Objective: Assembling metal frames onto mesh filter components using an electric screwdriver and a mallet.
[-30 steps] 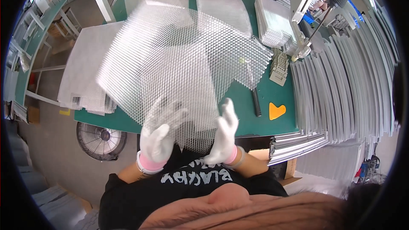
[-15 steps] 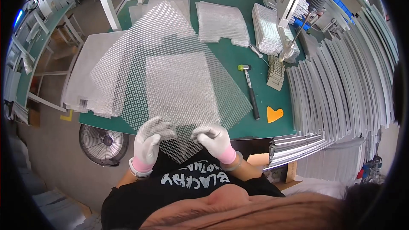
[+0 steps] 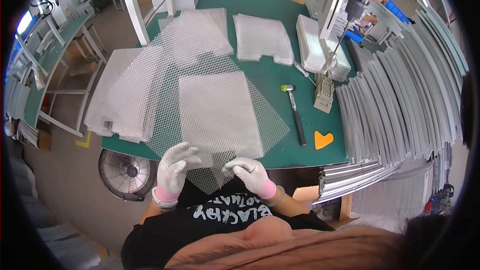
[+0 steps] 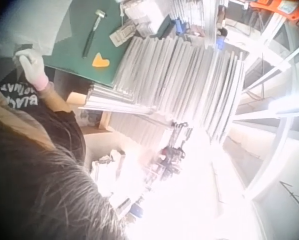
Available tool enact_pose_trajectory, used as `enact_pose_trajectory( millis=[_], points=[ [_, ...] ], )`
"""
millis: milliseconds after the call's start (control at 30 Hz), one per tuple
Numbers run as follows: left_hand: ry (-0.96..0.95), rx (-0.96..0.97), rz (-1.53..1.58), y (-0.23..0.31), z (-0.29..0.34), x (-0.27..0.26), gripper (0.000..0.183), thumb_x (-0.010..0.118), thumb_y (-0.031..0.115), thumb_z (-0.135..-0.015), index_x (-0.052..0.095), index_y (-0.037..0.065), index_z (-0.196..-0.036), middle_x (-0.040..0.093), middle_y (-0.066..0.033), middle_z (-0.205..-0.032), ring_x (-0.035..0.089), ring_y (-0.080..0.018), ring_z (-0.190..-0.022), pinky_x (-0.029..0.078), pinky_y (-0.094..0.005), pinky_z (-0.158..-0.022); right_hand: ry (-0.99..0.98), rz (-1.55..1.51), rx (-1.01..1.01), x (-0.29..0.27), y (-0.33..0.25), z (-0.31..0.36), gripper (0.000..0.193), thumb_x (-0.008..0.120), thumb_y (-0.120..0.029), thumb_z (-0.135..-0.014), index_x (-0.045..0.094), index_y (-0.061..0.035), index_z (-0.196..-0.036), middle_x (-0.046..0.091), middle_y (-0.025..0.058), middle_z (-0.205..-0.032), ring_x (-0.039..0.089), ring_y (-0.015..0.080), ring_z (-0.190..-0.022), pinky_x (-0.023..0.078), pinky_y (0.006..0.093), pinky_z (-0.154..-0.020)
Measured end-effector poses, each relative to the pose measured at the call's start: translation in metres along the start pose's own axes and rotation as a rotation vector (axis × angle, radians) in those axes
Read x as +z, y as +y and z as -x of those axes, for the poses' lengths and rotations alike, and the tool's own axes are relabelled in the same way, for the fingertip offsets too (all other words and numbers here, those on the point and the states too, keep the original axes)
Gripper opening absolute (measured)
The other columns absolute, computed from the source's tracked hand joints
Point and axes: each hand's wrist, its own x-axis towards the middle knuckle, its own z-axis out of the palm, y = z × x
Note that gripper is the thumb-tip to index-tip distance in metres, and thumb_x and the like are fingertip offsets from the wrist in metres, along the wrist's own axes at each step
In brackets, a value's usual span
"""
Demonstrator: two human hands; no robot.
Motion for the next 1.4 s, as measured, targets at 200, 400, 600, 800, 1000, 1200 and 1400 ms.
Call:
enact_pose_trajectory(
  millis=[200,400,600,800,1000,1200,1400],
  points=[
    [-0.089,0.037,-0.020,0.018,-0.001,-0.019,0.050,0.054,0.004,-0.086,0.045,-0.009,-0.134,0.063,-0.0256,-0.120,0.068,-0.0331,-0.100,0.053,-0.0440,-0.094,0.092,-0.559,0.215,-0.024,0.010,0.012,0.039,0.043,-0.020,-0.106,0.051,0.0068,-0.133,0.067,0.0148,-0.115,0.066,0.0214,-0.099,0.052,0.0353,-0.092],
    [-0.166,-0.044,-0.140,0.020,-0.005,0.009,0.045,0.051,0.000,-0.088,0.048,-0.007,-0.132,0.063,-0.0229,-0.122,0.066,-0.0318,-0.105,0.053,-0.0426,-0.095,-0.019,-0.160,0.045,0.002,-0.017,0.010,0.037,0.063,-0.010,-0.096,0.057,0.0005,-0.131,0.069,0.0076,-0.111,0.064,0.0134,-0.099,0.051,0.0307,-0.093],
    [-0.162,-0.067,-0.067,0.017,0.000,0.014,0.045,0.050,0.000,-0.090,0.044,-0.008,-0.134,0.059,-0.0242,-0.127,0.064,-0.0319,-0.112,0.053,-0.0443,-0.100,0.110,-0.035,0.120,0.003,-0.007,0.000,0.016,0.068,-0.011,-0.093,0.071,0.0010,-0.103,0.071,0.0026,-0.095,0.064,0.0085,-0.088,0.052,0.0259,-0.083],
    [-0.108,-0.037,-0.110,0.018,0.008,0.011,0.047,0.056,0.007,-0.089,0.046,-0.006,-0.133,0.061,-0.0218,-0.123,0.065,-0.0317,-0.104,0.051,-0.0419,-0.096,0.074,0.072,0.132,0.009,-0.007,0.000,0.016,0.067,-0.010,-0.094,0.071,0.0010,-0.105,0.071,0.0025,-0.098,0.064,0.0085,-0.091,0.052,0.0253,-0.085],
    [-0.126,0.011,-0.075,0.012,0.014,0.006,0.045,0.055,0.006,-0.090,0.047,-0.005,-0.133,0.061,-0.0206,-0.125,0.063,-0.0303,-0.110,0.049,-0.0413,-0.099,0.014,0.115,0.083,0.012,-0.004,-0.001,0.018,0.065,-0.013,-0.095,0.071,0.0020,-0.103,0.071,0.0034,-0.098,0.063,0.0089,-0.093,0.051,0.0268,-0.085],
    [-0.152,-0.026,-0.093,0.018,0.016,-0.003,0.044,0.057,0.007,-0.092,0.048,-0.005,-0.133,0.061,-0.0207,-0.126,0.062,-0.0288,-0.112,0.048,-0.0402,-0.100,0.066,0.301,0.051,0.019,0.012,-0.001,0.018,0.064,-0.015,-0.096,0.071,0.0007,-0.102,0.071,0.0065,-0.097,0.064,0.0116,-0.091,0.051,0.0277,-0.083],
    [-0.155,-0.006,-0.176,0.029,0.016,-0.003,0.042,0.057,0.006,-0.093,0.048,-0.005,-0.133,0.063,-0.0204,-0.124,0.065,-0.0287,-0.108,0.048,-0.0386,-0.100,0.156,0.423,-0.079,0.030,0.031,0.000,0.013,0.062,-0.013,-0.097,0.066,-0.0017,-0.102,0.066,0.0047,-0.093,0.061,0.0110,-0.085,0.049,0.0259,-0.080]
  ],
)
